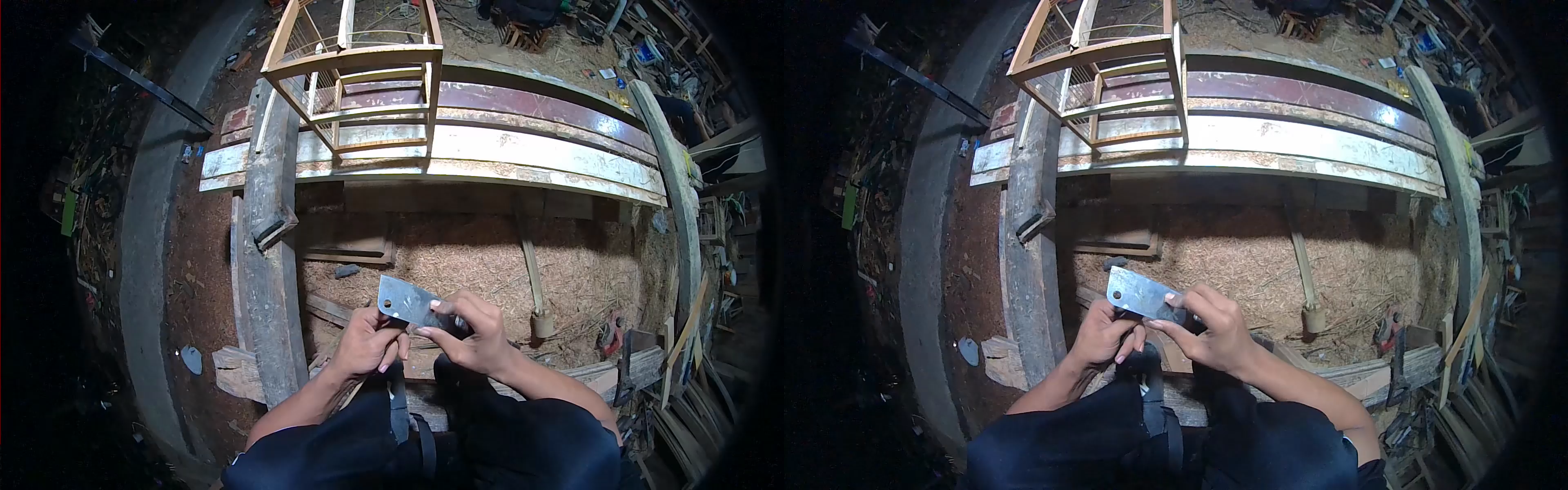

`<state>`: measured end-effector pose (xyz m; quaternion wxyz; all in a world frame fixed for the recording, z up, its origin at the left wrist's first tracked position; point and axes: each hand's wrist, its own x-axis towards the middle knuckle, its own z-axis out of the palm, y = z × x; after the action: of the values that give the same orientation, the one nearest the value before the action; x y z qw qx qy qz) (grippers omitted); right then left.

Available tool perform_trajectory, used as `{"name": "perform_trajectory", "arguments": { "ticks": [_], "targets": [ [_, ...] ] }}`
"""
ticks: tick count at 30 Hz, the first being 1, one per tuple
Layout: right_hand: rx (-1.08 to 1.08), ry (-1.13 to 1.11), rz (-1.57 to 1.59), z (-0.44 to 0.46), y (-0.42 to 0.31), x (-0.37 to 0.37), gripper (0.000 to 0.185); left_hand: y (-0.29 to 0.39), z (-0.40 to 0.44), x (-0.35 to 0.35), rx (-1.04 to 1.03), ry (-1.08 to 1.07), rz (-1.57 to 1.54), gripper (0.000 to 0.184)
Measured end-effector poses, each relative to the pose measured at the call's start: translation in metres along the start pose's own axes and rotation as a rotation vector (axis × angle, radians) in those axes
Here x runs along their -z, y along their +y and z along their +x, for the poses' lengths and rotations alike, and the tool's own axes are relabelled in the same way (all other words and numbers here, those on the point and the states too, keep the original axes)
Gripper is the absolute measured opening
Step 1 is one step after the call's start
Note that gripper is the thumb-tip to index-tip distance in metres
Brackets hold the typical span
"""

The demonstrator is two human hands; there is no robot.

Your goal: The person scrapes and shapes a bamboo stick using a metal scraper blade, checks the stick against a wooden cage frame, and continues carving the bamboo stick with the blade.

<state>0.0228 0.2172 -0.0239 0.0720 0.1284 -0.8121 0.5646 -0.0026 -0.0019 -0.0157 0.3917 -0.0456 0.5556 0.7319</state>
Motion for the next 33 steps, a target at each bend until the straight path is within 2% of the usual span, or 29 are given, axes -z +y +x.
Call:
{"name": "perform_trajectory", "arguments": {
  "ticks": [2,4,5,7,9,12,15,17,19,20,24,25,27,28,29,33],
  "targets": [
    [0.029,-0.045,-0.015,-0.001,-0.007,0.000,0.033,0.003,0.000,-0.003,0.020,-0.034,0.035,0.047],
    [0.043,-0.090,-0.010,0.001,-0.011,0.002,0.033,0.012,-0.003,-0.016,-0.033,0.099,0.007,0.028],
    [0.041,-0.089,-0.009,0.001,-0.007,0.001,0.033,0.010,-0.003,-0.012,-0.031,0.099,0.008,0.028],
    [0.013,0.052,-0.020,0.001,0.003,0.000,0.034,0.005,-0.001,-0.004,0.008,-0.021,0.003,0.018],
    [0.025,-0.051,-0.066,-0.002,-0.008,0.002,0.033,0.006,-0.001,-0.006,0.025,-0.014,0.056,0.019],
    [0.043,-0.042,-0.016,-0.002,-0.005,0.000,0.033,0.005,-0.001,-0.006,-0.018,0.005,0.034,0.017],
    [-0.002,-0.026,-0.024,-0.002,-0.005,0.002,0.033,0.009,0.000,-0.007,0.030,-0.007,0.064,0.026],
    [0.033,-0.095,-0.020,0.000,-0.010,0.003,0.033,0.019,-0.003,-0.016,0.028,0.050,0.028,0.039],
    [-0.016,0.022,-0.006,0.002,-0.005,0.000,0.033,0.010,-0.001,-0.006,0.043,0.011,0.057,0.042],
    [0.011,0.010,-0.019,0.001,-0.005,0.001,0.033,0.006,0.000,-0.002,0.055,-0.028,0.084,0.046],
    [0.060,-0.036,-0.011,-0.001,-0.005,-0.001,0.032,0.005,0.000,-0.004,0.021,0.010,0.069,0.038],
    [-0.037,-0.029,-0.026,-0.001,-0.004,0.002,0.032,0.005,0.000,-0.004,0.022,0.009,0.070,0.038],
    [-0.017,0.001,-0.025,0.001,-0.006,0.002,0.032,0.006,0.000,-0.004,0.037,-0.020,0.074,0.032],
    [0.010,-0.052,-0.028,0.001,-0.010,0.003,0.032,0.006,0.000,-0.007,-0.007,-0.016,0.059,0.028],
    [0.037,-0.105,-0.030,0.000,-0.013,0.004,0.032,0.005,0.000,-0.007,-0.008,-0.015,0.060,0.028],
    [-0.006,0.002,-0.008,0.000,-0.003,0.003,0.034,0.009,0.002,-0.010,0.015,0.013,0.007,0.040]
  ]
}}
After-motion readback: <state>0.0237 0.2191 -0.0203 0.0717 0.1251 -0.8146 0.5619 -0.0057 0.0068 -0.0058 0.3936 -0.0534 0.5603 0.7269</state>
